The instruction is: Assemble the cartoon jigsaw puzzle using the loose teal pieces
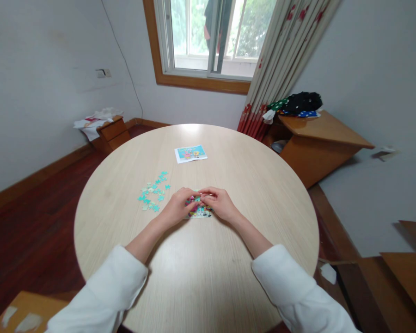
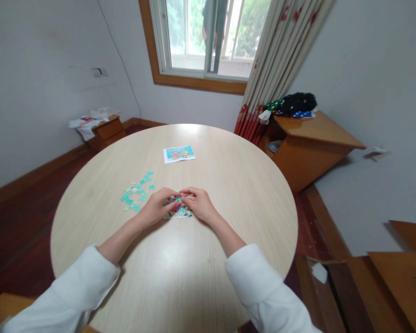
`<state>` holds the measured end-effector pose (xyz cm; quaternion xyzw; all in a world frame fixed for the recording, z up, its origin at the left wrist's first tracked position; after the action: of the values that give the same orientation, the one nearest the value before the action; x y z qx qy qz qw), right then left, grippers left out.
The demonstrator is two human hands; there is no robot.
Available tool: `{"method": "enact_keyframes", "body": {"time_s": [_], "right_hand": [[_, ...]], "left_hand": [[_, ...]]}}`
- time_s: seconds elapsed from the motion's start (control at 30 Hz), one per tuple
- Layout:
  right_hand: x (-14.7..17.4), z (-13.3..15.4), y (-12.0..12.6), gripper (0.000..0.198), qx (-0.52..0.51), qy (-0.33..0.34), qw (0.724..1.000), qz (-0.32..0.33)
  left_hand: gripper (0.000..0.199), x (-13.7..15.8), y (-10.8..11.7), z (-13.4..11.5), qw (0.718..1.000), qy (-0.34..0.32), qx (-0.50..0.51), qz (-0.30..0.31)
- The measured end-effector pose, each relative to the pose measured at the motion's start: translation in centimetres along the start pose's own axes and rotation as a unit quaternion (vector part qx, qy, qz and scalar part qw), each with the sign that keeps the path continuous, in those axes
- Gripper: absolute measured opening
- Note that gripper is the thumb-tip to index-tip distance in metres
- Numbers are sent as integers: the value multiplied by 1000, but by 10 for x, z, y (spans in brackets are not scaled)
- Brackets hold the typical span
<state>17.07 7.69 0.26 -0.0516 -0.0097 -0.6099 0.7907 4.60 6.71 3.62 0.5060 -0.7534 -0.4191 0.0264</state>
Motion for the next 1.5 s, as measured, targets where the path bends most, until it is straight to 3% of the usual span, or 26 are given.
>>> {"method": "enact_keyframes", "body": {"time_s": [0.4, 0.53, 0.93, 1.03, 1.23, 1.5], "right_hand": [[-2, 0, 4, 29, -30, 0, 999, -15], [-2, 2, 8, 27, 4, 24, 999, -33], [2, 12, -1, 27, 89, 76, 993, -3], [0, 13, 10, 23, 107, 91, 990, -33], [-5, 12, 51, 24, 133, 88, 976, -151], [-8, 6, 59, 25, 125, 76, 977, -157]], "left_hand": [[20, 2, 3, 16, 996, 69, 25, -43], [18, 0, 5, 15, 993, 79, 65, -54], [18, 2, -4, 7, 982, 97, 159, -37], [19, 3, -3, 14, 973, 116, 191, -57], [14, 3, 9, 21, 971, 128, 173, -104], [19, 3, 16, 17, 975, 133, 134, -115]]}}
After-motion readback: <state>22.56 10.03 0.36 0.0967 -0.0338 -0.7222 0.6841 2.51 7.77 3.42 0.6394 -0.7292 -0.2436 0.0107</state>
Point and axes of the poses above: each hand's wrist, its own x-axis away from the middle knuckle, its own y-axis out of the back of the hand, z = x × y, the point moved 7 cm from there along -x, towards the middle knuckle, and after that the axes turned 5 degrees about -y, right-handed, at the moved point
